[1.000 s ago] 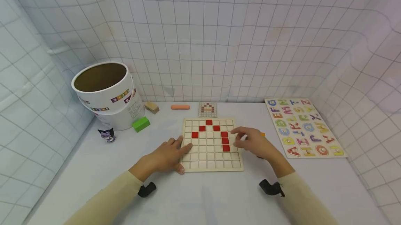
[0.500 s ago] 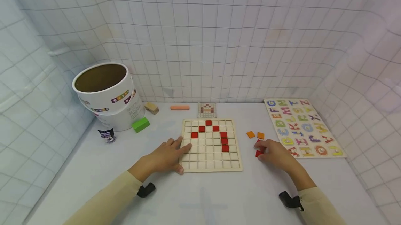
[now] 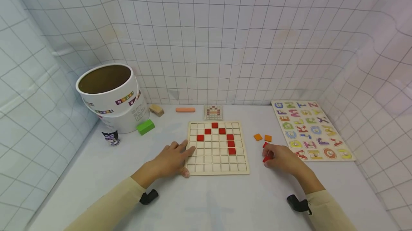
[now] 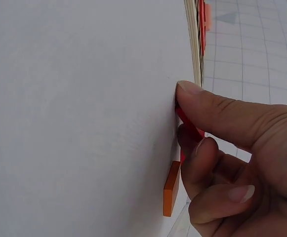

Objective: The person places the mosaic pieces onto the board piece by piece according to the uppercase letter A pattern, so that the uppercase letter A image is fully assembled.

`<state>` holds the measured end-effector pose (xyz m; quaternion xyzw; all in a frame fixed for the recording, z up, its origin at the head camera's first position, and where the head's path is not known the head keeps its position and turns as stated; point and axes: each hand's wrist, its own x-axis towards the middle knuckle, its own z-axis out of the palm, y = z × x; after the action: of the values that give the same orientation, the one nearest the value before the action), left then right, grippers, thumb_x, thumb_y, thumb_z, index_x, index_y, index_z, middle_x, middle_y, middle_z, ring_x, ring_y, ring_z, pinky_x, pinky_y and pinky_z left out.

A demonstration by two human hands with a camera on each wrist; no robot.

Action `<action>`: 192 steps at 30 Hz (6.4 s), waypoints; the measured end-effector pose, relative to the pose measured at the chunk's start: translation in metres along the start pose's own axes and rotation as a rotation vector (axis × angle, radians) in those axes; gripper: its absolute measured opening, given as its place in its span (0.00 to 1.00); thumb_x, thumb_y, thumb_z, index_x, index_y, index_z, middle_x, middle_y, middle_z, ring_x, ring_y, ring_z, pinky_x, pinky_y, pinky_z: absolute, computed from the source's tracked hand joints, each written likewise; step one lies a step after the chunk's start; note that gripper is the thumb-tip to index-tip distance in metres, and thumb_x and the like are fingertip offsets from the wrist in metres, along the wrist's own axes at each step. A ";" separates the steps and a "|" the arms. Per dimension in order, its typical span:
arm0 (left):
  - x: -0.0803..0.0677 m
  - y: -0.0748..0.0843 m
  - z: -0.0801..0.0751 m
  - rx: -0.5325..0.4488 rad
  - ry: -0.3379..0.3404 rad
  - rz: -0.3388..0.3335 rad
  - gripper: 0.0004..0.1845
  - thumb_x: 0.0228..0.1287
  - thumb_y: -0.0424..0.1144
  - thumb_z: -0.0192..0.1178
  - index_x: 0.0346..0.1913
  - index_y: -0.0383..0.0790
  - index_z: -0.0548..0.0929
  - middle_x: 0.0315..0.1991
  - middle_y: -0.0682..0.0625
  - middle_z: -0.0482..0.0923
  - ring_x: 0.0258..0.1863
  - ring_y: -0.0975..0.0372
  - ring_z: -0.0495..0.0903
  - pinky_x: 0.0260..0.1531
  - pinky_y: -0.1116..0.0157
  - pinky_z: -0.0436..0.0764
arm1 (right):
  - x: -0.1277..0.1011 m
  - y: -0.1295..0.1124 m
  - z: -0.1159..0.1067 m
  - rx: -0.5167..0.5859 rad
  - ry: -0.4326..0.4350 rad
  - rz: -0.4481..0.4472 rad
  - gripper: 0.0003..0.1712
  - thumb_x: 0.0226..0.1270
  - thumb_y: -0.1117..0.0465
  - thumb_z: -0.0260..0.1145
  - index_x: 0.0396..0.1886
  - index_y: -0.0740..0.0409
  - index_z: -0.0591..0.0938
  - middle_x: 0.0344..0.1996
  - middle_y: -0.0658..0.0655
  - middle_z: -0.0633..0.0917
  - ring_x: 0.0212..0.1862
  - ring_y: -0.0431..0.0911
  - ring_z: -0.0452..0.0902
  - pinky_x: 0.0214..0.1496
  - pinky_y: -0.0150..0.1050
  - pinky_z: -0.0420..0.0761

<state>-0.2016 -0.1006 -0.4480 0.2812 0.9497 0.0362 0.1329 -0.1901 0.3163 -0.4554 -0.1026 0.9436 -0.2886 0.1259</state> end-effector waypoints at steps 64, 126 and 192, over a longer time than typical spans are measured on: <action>-0.004 0.012 -0.005 0.105 0.016 -0.042 0.49 0.54 0.64 0.68 0.76 0.43 0.69 0.76 0.41 0.64 0.61 0.47 0.70 0.58 0.47 0.71 | 0.110 -0.162 0.096 0.354 -0.022 0.020 0.11 0.66 0.65 0.70 0.47 0.57 0.80 0.20 0.55 0.81 0.16 0.44 0.75 0.23 0.36 0.78; -0.008 0.015 -0.008 0.064 -0.003 -0.060 0.49 0.55 0.62 0.70 0.76 0.42 0.68 0.77 0.39 0.62 0.65 0.47 0.69 0.61 0.47 0.70 | 0.024 -0.004 -0.006 0.088 0.081 0.163 0.19 0.63 0.65 0.70 0.53 0.59 0.77 0.41 0.60 0.79 0.38 0.51 0.73 0.32 0.40 0.74; -0.008 0.013 -0.006 0.073 0.008 -0.044 0.49 0.55 0.62 0.70 0.76 0.43 0.68 0.77 0.40 0.63 0.64 0.47 0.69 0.60 0.48 0.72 | 0.056 -0.024 -0.035 0.489 0.230 0.092 0.38 0.74 0.57 0.67 0.78 0.58 0.63 0.58 0.66 0.74 0.35 0.49 0.76 0.31 0.38 0.76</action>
<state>-0.1903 -0.0942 -0.4384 0.2646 0.9569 -0.0003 0.1193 -0.2501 0.3002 -0.4240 0.0075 0.8577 -0.5115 0.0518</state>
